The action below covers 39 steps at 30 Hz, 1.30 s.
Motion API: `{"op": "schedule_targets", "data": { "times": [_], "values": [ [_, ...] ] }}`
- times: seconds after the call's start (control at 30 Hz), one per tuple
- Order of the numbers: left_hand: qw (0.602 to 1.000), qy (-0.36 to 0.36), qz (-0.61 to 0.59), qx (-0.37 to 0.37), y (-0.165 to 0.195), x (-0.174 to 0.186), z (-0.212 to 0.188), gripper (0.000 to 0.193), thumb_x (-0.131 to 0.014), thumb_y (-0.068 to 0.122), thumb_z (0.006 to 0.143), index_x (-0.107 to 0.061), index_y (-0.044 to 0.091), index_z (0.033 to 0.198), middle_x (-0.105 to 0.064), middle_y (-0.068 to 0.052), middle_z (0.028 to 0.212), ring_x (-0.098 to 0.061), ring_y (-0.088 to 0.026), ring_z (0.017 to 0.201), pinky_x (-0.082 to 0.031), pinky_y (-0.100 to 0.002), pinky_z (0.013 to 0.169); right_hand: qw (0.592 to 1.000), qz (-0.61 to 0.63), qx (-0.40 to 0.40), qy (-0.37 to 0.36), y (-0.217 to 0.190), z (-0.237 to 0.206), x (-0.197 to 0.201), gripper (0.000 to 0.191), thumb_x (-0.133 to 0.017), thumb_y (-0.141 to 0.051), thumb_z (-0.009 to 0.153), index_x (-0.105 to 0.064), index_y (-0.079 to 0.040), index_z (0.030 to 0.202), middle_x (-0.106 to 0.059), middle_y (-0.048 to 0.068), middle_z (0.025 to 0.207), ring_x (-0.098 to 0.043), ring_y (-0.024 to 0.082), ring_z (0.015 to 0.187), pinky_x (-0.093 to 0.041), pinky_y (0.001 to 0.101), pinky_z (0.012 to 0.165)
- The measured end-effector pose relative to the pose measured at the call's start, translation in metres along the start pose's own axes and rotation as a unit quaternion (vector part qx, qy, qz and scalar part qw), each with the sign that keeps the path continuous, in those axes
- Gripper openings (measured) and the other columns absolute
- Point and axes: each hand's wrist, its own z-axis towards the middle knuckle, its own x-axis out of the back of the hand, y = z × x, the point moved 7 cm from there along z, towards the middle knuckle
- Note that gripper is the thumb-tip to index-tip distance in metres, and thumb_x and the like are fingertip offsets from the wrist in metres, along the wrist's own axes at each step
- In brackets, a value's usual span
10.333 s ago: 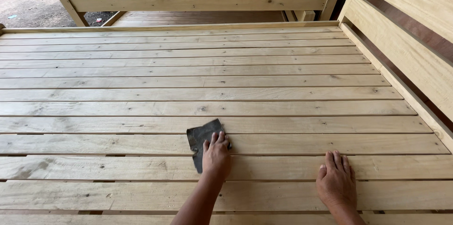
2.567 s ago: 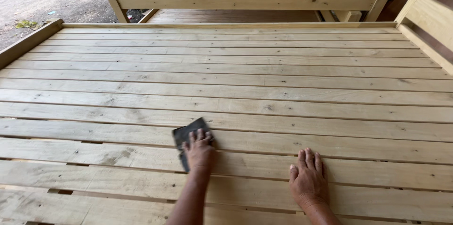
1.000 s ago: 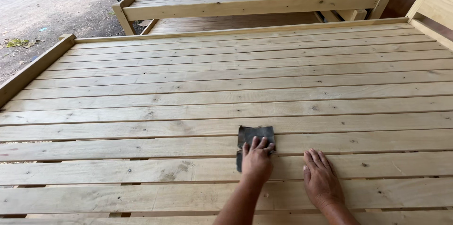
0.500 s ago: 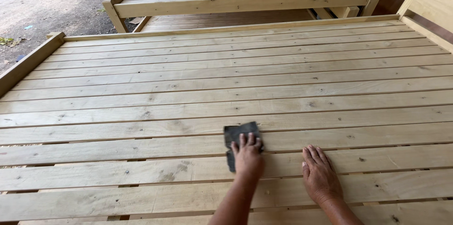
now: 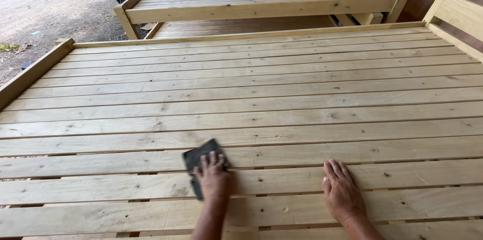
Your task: The person sands the slatted surface of a wooden bed frame by hand, rubbing a piece of sandpaper back and forth across the planks. They work across different sections of the frame, briefly refold the sandpaper, and continue sanding other areas.
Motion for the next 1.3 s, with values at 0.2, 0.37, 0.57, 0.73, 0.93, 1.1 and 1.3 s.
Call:
{"op": "schedule_targets", "data": {
  "times": [0.2, 0.37, 0.57, 0.73, 0.93, 1.1, 1.3],
  "values": [
    [0.980, -0.060, -0.081, -0.169, 0.116, -0.035, -0.039, 0.055, -0.046, 0.011, 0.098, -0.050, 0.028, 0.150, -0.026, 0.002, 0.169, -0.012, -0.025, 0.159, -0.003, -0.054, 0.127, 0.999, 0.034, -0.003, 0.006, 0.005, -0.002, 0.000, 0.051, -0.041, -0.031, 0.100, -0.051, -0.012, 0.146, -0.049, 0.004, 0.154, -0.037, 0.023, 0.147, -0.030, 0.0367, 0.121],
    [0.993, 0.013, -0.050, -0.110, 0.011, -0.004, -0.010, 0.046, -0.048, 0.028, 0.099, -0.054, 0.035, 0.145, -0.031, 0.008, 0.165, -0.019, -0.020, 0.157, -0.008, -0.051, 0.127, 0.999, 0.031, 0.013, 0.021, 0.003, -0.003, 0.001, 0.049, -0.042, -0.030, 0.100, -0.053, -0.011, 0.144, -0.051, 0.005, 0.153, -0.039, 0.024, 0.147, -0.031, 0.0370, 0.122],
    [0.993, 0.066, -0.050, 0.079, -0.053, 0.019, 0.006, 0.043, -0.045, 0.032, 0.104, -0.055, 0.030, 0.146, -0.030, 0.000, 0.167, -0.016, -0.028, 0.159, -0.010, -0.057, 0.126, 1.000, 0.015, 0.008, 0.016, 0.004, -0.001, -0.002, 0.050, -0.042, -0.029, 0.100, -0.052, -0.010, 0.145, -0.050, 0.006, 0.153, -0.038, 0.025, 0.147, -0.031, 0.0368, 0.122],
    [0.993, -0.049, -0.044, -0.100, 0.100, -0.028, -0.021, 0.062, -0.052, 0.018, 0.095, -0.042, 0.027, 0.155, -0.019, 0.000, 0.171, -0.007, -0.027, 0.159, 0.000, -0.057, 0.126, 1.000, 0.009, -0.005, -0.003, 0.008, -0.001, -0.005, 0.051, -0.040, -0.031, 0.100, -0.049, -0.012, 0.147, -0.047, 0.003, 0.155, -0.036, 0.022, 0.147, -0.028, 0.0371, 0.121],
    [0.980, -0.069, 0.008, -0.185, 0.082, -0.019, -0.019, 0.057, -0.049, 0.017, 0.098, -0.046, 0.032, 0.153, -0.025, 0.003, 0.170, -0.015, -0.024, 0.159, -0.006, -0.054, 0.127, 1.000, 0.010, -0.006, -0.014, 0.011, -0.002, -0.005, 0.051, -0.039, -0.032, 0.101, -0.049, -0.014, 0.148, -0.046, 0.001, 0.156, -0.035, 0.021, 0.148, -0.028, 0.0355, 0.122],
    [0.997, 0.048, -0.057, 0.033, -0.042, 0.024, 0.022, 0.048, -0.050, 0.030, 0.100, -0.055, 0.037, 0.147, -0.033, 0.010, 0.168, -0.020, -0.018, 0.160, -0.012, -0.050, 0.130, 1.000, 0.011, -0.011, -0.010, 0.012, -0.001, -0.008, 0.052, -0.039, -0.032, 0.101, -0.048, -0.013, 0.148, -0.046, 0.003, 0.155, -0.035, 0.022, 0.148, -0.028, 0.0363, 0.122],
    [0.993, 0.041, -0.051, -0.094, 0.089, -0.009, 0.003, 0.056, -0.051, 0.022, 0.091, -0.053, 0.022, 0.147, -0.030, -0.005, 0.165, -0.015, -0.030, 0.155, -0.006, -0.060, 0.123, 1.000, 0.008, 0.000, 0.004, 0.012, -0.002, -0.009, 0.051, -0.039, -0.030, 0.101, -0.049, -0.011, 0.146, -0.048, 0.004, 0.154, -0.037, 0.023, 0.147, -0.029, 0.0371, 0.121]
  ]
}}
